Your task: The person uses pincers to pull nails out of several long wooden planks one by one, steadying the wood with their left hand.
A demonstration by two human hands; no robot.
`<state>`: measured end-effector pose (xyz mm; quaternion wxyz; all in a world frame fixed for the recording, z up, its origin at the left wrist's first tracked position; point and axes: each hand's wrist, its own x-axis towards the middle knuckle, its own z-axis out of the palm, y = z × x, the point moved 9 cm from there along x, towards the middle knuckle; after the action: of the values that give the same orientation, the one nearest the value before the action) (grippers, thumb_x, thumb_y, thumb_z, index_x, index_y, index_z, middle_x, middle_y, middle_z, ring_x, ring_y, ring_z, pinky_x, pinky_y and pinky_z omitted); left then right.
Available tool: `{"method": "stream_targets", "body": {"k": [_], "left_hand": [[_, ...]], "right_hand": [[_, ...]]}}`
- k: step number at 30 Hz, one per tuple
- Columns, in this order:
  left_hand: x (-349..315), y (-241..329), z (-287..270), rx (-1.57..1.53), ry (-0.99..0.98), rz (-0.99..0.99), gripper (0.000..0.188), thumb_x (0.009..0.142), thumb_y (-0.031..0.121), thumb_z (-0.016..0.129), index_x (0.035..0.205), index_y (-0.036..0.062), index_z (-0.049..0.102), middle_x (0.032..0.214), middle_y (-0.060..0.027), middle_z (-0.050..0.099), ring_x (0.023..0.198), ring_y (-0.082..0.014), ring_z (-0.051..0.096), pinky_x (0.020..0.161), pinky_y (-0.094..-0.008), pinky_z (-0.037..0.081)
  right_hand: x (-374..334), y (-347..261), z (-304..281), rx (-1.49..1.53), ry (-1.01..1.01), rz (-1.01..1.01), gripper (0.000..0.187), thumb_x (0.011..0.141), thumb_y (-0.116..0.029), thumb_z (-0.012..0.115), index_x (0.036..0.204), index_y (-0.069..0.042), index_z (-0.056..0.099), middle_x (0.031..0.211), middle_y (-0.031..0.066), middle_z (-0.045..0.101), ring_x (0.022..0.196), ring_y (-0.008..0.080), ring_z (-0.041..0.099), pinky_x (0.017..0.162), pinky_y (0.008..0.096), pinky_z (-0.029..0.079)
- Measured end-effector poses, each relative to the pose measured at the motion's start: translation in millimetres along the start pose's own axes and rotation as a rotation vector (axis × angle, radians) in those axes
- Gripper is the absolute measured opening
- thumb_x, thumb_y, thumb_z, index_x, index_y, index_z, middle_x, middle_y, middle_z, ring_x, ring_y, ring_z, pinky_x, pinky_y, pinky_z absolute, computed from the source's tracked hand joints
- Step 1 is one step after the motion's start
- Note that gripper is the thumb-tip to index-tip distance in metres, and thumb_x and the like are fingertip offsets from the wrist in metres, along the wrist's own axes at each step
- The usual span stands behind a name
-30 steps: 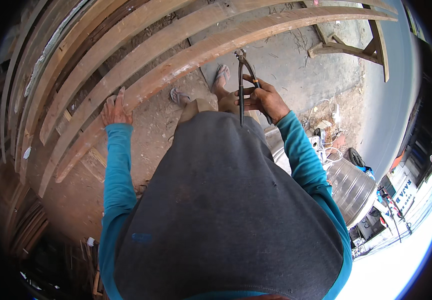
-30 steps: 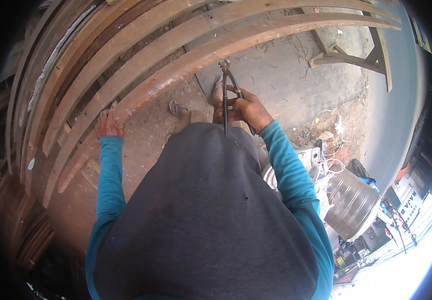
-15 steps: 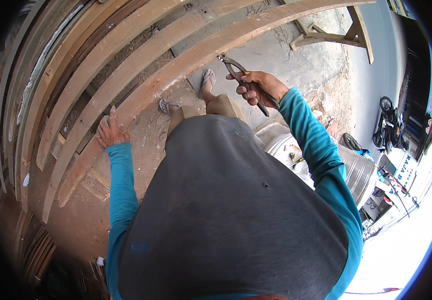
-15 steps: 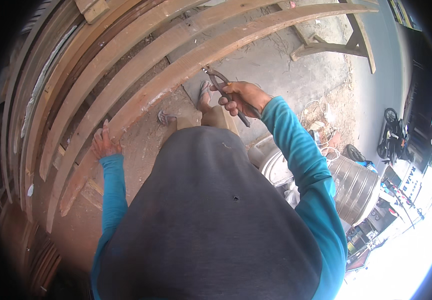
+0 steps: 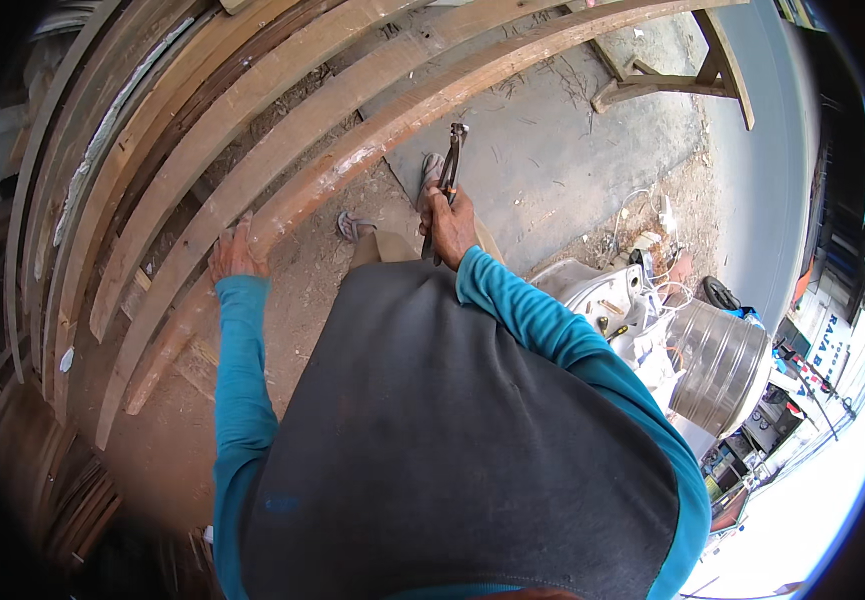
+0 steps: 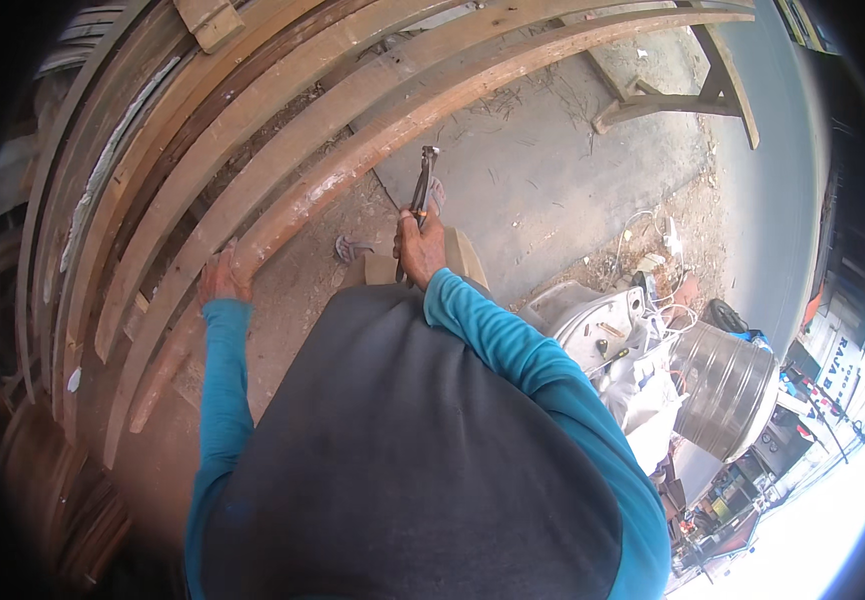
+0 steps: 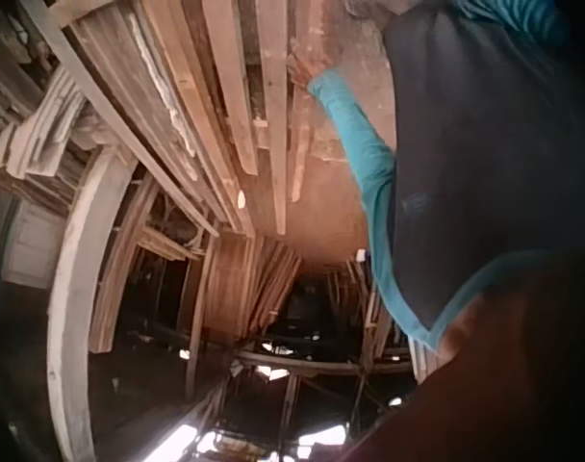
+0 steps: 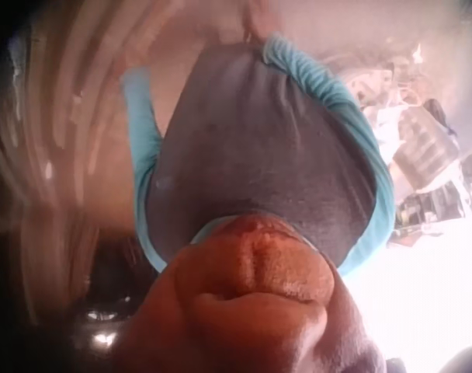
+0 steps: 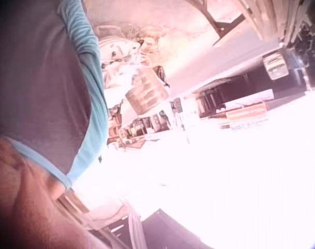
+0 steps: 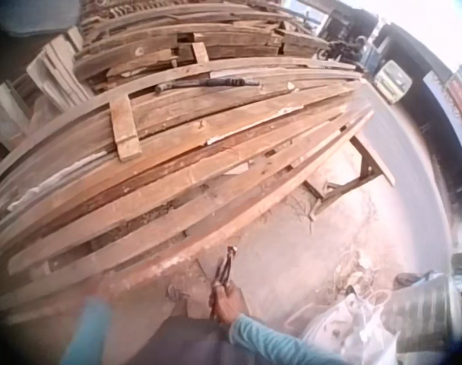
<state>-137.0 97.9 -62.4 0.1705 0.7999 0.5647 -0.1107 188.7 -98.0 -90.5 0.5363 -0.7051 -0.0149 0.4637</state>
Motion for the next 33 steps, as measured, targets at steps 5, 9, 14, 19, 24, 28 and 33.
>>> {"method": "stream_targets", "body": {"k": [5,9,14,19,24,28,33], "left_hand": [[-13,-3,13,-0.012,0.019,-0.098,0.088,0.069,0.01,0.08,0.147,0.0293,0.044,0.129,-0.0135,0.054,0.123,-0.038,0.051,0.108,-0.0537,0.037],[-25,11,2,0.051,0.144,-0.056,0.091,0.067,0.009,0.082,0.147,0.0298,0.044,0.128,-0.0121,0.053,0.122,-0.036,0.051,0.108,-0.0535,0.035],[-24,9,7,0.043,0.213,-0.031,0.095,0.063,0.009,0.084,0.147,0.031,0.043,0.128,-0.0109,0.051,0.123,-0.0357,0.05,0.109,-0.0546,0.033],[-29,10,7,0.074,0.22,-0.071,0.099,0.062,0.011,0.086,0.148,0.0326,0.041,0.132,-0.0106,0.051,0.125,-0.0369,0.048,0.11,-0.0551,0.032],[-28,9,8,0.045,0.24,-0.061,0.094,0.064,0.006,0.08,0.147,0.032,0.043,0.134,-0.0105,0.05,0.125,-0.0386,0.048,0.111,-0.056,0.031],[-26,8,8,0.02,0.216,-0.058,0.09,0.065,0.003,0.076,0.145,0.0308,0.046,0.133,-0.0105,0.051,0.124,-0.0385,0.048,0.11,-0.0556,0.031],[-24,8,7,-0.007,0.153,-0.058,0.09,0.062,0.003,0.075,0.144,0.0303,0.047,0.131,-0.01,0.051,0.123,-0.0373,0.049,0.11,-0.0531,0.032]], "right_hand": [[13,-34,-56,-0.05,-0.176,0.283,0.043,0.093,-0.004,0.042,0.134,0.008,0.039,0.104,0.0213,0.068,0.089,0.0282,0.071,0.077,0.0381,0.061],[8,-73,-61,-0.107,-0.392,0.302,0.056,0.09,0.0,0.038,0.145,0.008,0.03,0.121,0.0262,0.062,0.106,0.0347,0.068,0.094,0.043,0.058],[-4,-103,-38,-0.149,-0.532,0.373,0.063,0.085,0.001,0.039,0.146,0.008,0.03,0.122,0.0285,0.062,0.107,0.0384,0.067,0.097,0.0452,0.055],[3,-103,-37,-0.163,-0.582,0.435,0.064,0.084,0.001,0.041,0.147,0.008,0.03,0.123,0.0296,0.061,0.108,0.0403,0.067,0.097,0.0466,0.054],[10,-117,-40,-0.179,-0.749,0.507,0.066,0.086,-0.005,0.042,0.148,0.01,0.026,0.126,0.0276,0.06,0.109,0.0367,0.066,0.096,0.0452,0.055],[14,-124,-46,-0.224,-0.785,0.562,0.066,0.086,-0.006,0.044,0.147,0.012,0.027,0.123,0.03,0.061,0.105,0.0386,0.068,0.094,0.0451,0.056],[11,-121,-38,-0.168,-0.822,0.536,0.063,0.087,-0.007,0.044,0.145,0.013,0.028,0.121,0.031,0.062,0.105,0.0392,0.068,0.091,0.0464,0.056]]}}
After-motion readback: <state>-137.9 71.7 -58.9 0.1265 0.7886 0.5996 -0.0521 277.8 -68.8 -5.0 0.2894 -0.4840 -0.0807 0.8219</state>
